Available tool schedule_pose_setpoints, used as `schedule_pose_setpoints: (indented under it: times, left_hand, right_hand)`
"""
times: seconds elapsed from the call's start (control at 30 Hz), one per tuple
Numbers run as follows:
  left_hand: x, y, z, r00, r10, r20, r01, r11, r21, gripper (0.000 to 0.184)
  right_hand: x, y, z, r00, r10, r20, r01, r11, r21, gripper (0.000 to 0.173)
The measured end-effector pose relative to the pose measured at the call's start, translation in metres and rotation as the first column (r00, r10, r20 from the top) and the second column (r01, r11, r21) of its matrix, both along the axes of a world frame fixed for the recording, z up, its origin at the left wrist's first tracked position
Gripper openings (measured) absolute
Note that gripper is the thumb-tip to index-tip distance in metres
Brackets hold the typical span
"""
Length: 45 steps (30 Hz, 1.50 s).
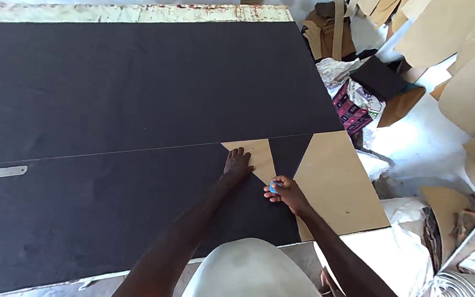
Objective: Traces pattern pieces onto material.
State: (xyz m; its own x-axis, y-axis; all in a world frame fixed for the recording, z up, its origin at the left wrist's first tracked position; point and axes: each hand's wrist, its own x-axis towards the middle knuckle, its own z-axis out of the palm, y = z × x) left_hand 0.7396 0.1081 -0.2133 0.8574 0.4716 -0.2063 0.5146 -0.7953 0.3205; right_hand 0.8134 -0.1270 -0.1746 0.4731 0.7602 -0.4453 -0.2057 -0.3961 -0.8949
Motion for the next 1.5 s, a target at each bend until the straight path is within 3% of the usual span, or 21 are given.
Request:
schedule_pose_setpoints:
  times: [0.13,0.3,0.47,0.63,0.8,1.03,1.13,1.2,1.3,1.5]
  left_hand:
    - [0.005,0.024,0.008,0.993,-0.114,0.0,0.114,0.993,-0.019,0.035]
    - [0.016,0.059,0.034,0.988,-0.147,-0.035,0.137,0.968,-0.212,0.063]
    - [0.027,0.076,0.053,0.971,-0.208,-0.117,0.163,0.937,-0.31,0.063]
    - [0.032,0.096,0.055,0.947,-0.29,-0.139,0.214,0.891,-0.402,0.048]
    - [0.04,0.107,0.069,0.91,-0.376,-0.171,0.263,0.847,-0.462,0.047]
    - [0.045,0.122,0.068,0.888,-0.435,-0.151,0.315,0.813,-0.49,0.055]
    - [0.045,0.128,0.07,0.918,-0.382,-0.104,0.249,0.762,-0.597,0.04]
    - [0.049,0.131,0.07,0.94,-0.307,-0.148,0.134,0.731,-0.669,0.057]
    - [0.057,0.135,0.074,0.938,-0.235,-0.254,0.014,0.759,-0.652,0.084]
    - [0.063,0.141,0.086,0.931,-0.213,-0.295,-0.008,0.797,-0.604,0.085]
  right_hand:
    - [0.009,0.042,-0.022,0.881,0.172,0.441,-0.149,0.985,-0.087,0.025]
    - [0.017,0.078,-0.027,0.771,0.267,0.578,-0.251,0.962,-0.11,0.031]
    - [0.015,0.089,-0.029,0.571,0.229,0.788,-0.207,0.969,-0.132,0.025]
    - [0.012,0.072,-0.035,0.515,0.195,0.835,-0.194,0.975,-0.107,0.018]
    - [0.006,0.048,-0.043,0.475,0.121,0.871,-0.265,0.964,0.01,0.018]
    - [0.001,0.058,-0.052,0.42,0.116,0.9,-0.235,0.972,-0.016,0.019]
    - [0.003,0.088,-0.06,0.408,0.096,0.908,-0.231,0.973,0.001,0.02]
    - [0.003,0.121,-0.07,0.378,0.042,0.925,-0.23,0.972,0.05,0.018]
    - [-0.001,0.179,-0.064,0.366,0.012,0.93,-0.188,0.98,0.061,0.016]
    - [-0.011,0.241,-0.069,0.246,0.001,0.969,-0.154,0.987,0.038,0.017]
